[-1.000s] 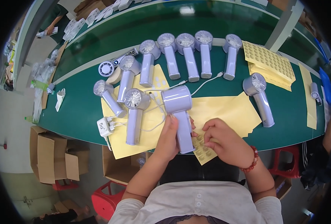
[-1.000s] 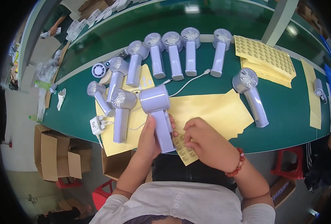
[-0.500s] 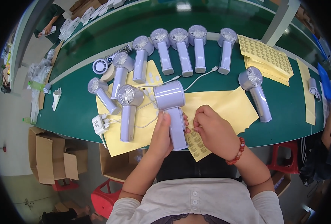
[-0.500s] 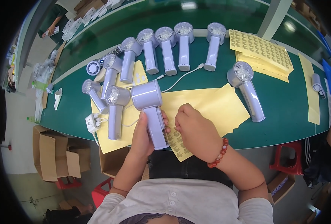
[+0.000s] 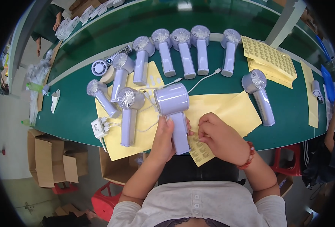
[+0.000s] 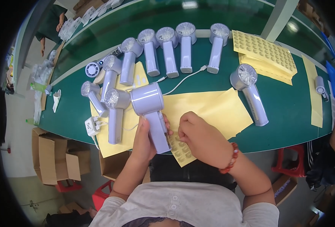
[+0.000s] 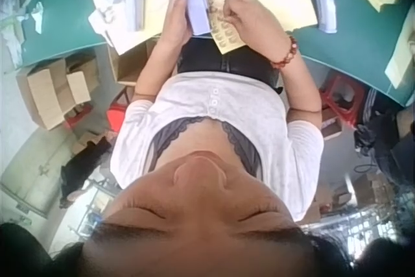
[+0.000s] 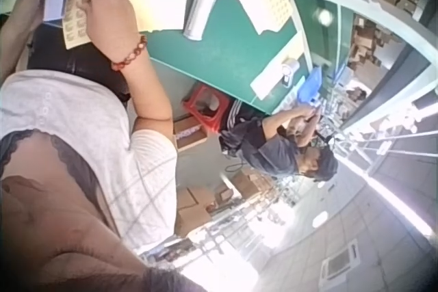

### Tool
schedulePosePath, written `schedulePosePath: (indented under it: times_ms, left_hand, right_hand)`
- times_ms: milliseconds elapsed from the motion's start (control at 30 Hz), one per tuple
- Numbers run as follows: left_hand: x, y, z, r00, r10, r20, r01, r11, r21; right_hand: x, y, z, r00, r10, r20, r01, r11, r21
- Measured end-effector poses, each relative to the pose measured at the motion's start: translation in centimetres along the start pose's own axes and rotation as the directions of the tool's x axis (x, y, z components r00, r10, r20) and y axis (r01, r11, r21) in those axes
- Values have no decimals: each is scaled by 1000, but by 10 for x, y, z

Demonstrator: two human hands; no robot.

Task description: The person assembles handheld fans by hand from fan components, then applies product stickers to the assembled fans.

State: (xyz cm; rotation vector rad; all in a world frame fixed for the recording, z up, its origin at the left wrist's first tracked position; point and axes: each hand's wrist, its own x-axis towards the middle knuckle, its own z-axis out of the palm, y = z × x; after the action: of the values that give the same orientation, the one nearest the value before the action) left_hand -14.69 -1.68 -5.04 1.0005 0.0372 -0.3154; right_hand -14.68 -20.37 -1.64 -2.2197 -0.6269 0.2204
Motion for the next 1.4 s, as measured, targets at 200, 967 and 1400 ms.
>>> schedulePosePath:
  times_ms: [200, 967, 1400]
  left_hand:
    - [1, 1, 2, 1000, 20, 5, -20, 999, 35]
    - [0, 0, -1, 1000, -1, 13, 1, 1000, 30]
    - [1, -4, -2, 998, 11, -56, -9, 1000, 30]
  right_hand:
    - [-2, 1, -10, 993, -59, 99, 26, 951, 308]
    - [1, 0, -18, 951, -71, 300, -14, 962, 271]
    - [17, -16, 2, 990, -112, 86, 67, 909, 410]
